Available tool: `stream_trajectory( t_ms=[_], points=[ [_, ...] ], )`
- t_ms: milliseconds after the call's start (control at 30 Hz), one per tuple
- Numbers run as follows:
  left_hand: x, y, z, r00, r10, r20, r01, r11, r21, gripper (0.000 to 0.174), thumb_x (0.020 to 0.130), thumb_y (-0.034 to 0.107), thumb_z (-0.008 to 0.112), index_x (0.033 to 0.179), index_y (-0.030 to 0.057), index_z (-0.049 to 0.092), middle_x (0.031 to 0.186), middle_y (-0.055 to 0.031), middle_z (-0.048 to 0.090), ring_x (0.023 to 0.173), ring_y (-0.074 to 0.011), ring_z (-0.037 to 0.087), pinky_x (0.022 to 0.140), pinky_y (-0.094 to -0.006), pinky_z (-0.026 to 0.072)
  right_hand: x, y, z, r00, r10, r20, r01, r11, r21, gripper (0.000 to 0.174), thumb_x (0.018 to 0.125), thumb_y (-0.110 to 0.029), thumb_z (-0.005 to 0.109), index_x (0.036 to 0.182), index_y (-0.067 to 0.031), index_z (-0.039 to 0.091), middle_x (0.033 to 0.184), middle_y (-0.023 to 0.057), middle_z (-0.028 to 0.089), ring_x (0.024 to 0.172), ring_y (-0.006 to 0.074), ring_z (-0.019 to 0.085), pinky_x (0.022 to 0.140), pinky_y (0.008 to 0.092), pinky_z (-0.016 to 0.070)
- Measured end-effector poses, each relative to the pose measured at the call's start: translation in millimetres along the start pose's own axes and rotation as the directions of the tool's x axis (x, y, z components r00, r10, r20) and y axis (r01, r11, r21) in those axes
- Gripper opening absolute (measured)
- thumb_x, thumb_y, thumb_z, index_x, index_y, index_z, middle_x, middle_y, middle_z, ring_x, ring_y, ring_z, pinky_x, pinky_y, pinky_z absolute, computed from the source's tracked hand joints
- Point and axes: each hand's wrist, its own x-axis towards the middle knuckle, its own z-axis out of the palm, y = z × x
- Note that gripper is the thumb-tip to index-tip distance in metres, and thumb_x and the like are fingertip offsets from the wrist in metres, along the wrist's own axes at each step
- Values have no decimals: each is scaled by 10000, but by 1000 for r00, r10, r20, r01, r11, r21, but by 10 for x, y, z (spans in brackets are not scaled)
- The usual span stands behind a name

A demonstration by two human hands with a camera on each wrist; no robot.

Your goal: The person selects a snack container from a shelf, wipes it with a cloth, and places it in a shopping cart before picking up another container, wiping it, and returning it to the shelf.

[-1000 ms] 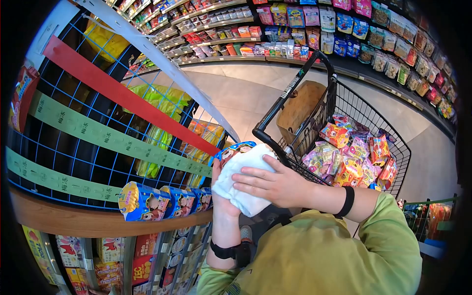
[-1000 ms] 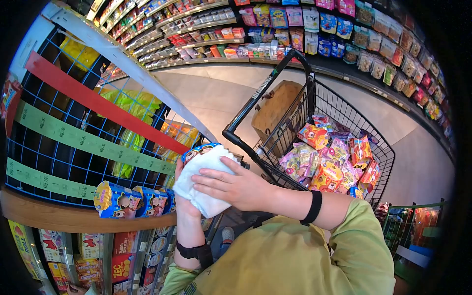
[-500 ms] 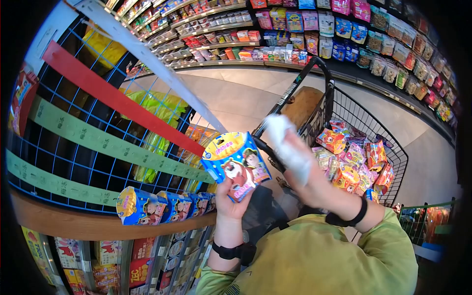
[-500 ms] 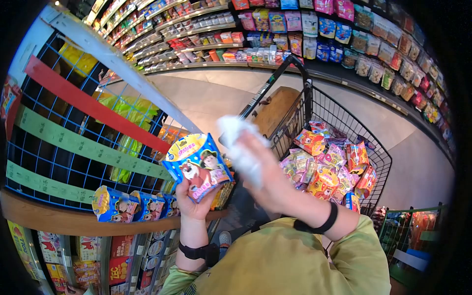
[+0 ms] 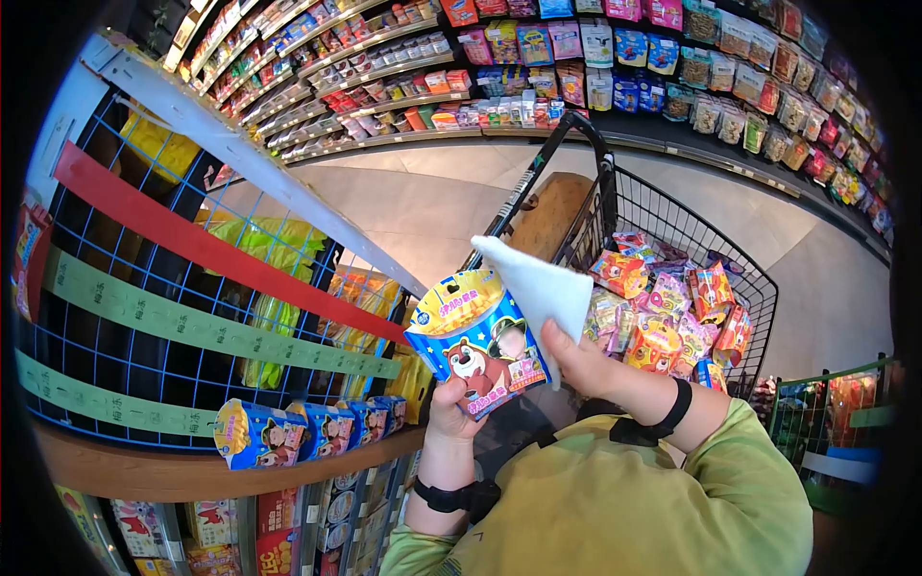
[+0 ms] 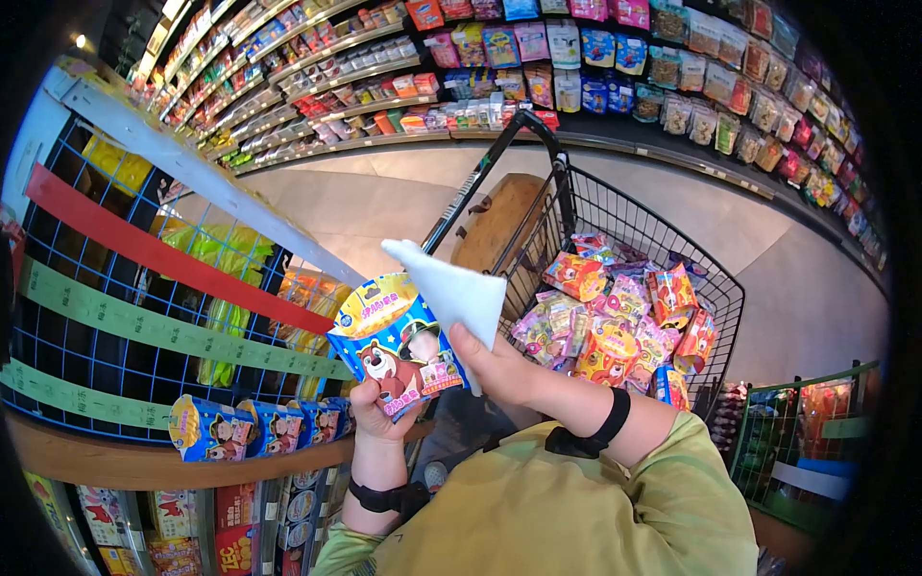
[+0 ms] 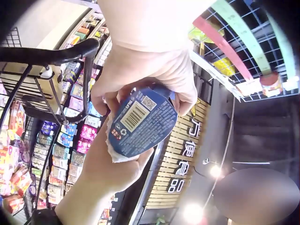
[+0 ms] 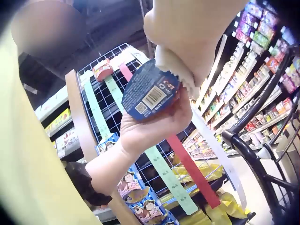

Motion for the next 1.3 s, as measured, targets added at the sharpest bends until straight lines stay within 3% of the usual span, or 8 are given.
stream_trajectory(
  t_ms=[333, 433, 500, 667, 767, 867, 1100, 1300],
  points=[
    [211, -106, 153, 994, -73, 82, 65, 993, 97, 897, 630, 182, 731, 1385, 2, 279, 1345, -168, 442, 1209, -303, 483, 1008, -435, 409, -255, -540, -1321, 874, -33, -485, -212, 872, -441, 501, 926, -369, 527, 1257, -3, 441, 1117, 127, 588, 1002, 236, 593, 853, 367, 481],
    [284, -119, 168, 986, -107, 124, 98, 992, 83, 824, 655, 102, 675, 1374, 0, 286, 1327, -165, 458, 1204, -293, 489, 985, -416, 429, -563, -468, -2032, 909, -170, -381, -302, 360, -883, 468, 871, -238, 585, 1260, -21, 441, 1171, 160, 568, 1020, 303, 586, 864, 409, 469],
    [315, -162, 74, 985, -128, 117, 117, 989, 96, 816, 664, 109, 679, 1372, 0, 288, 1327, -159, 459, 1200, -283, 493, 983, -410, 430, -842, -298, -2223, 907, -201, -370, -421, -381, -823, 513, 795, -144, 604, 1269, -34, 443, 1229, 178, 533, 1069, 345, 558, 880, 437, 456],
    [418, -268, 227, 997, -75, 32, 62, 956, 288, 825, 694, 199, 769, 1358, -12, 326, 1328, -145, 472, 1178, -274, 511, 993, -420, 420, -1112, -12, -2552, 842, 28, -538, -428, -571, -700, 605, 744, -233, 665, 1280, -53, 452, 1245, 173, 519, 1057, 350, 562, 902, 415, 461],
    [482, -273, 364, 999, -43, -5, 42, 959, 279, 812, 693, 190, 779, 1346, -11, 339, 1295, -131, 499, 1153, -261, 530, 975, -400, 435, -1080, -50, -2608, 624, 523, -581, -420, -402, -813, 807, 697, -551, 686, 1283, -36, 481, 1253, 200, 525, 1108, 349, 540, 943, 403, 435],
    [503, -255, 467, 999, -17, -43, 28, 962, 272, 807, 683, 176, 785, 1339, -2, 350, 1282, -124, 509, 1151, -253, 530, 970, -393, 438, -748, -464, -2119, 817, 404, -410, -311, -289, -905, 775, 743, -476, 674, 1308, -6, 428, 1213, 207, 551, 1108, 360, 538, 926, 415, 445],
    [450, -238, 654, 995, 76, -60, -50, 936, 349, 728, 712, 106, 756, 1318, 9, 365, 1241, -102, 532, 1123, -194, 536, 956, -352, 433, 38, -986, -937, 992, 120, 35, -84, 850, -520, 819, 794, -201, 728, 1434, -54, 239, 1296, 150, 487, 1205, 201, 466, 957, 343, 409],
    [148, -3, 650, 980, 180, -85, -97, 804, 587, 610, 714, 81, 766, 1235, 12, 456, 1058, -58, 617, 982, -131, 581, 872, -300, 468, 310, -787, -470, 934, 308, 183, -247, 923, -294, 658, 792, -59, 715, 1338, -15, 351, 1242, 66, 514, 1121, 144, 517, 968, 314, 434]
  ],
)
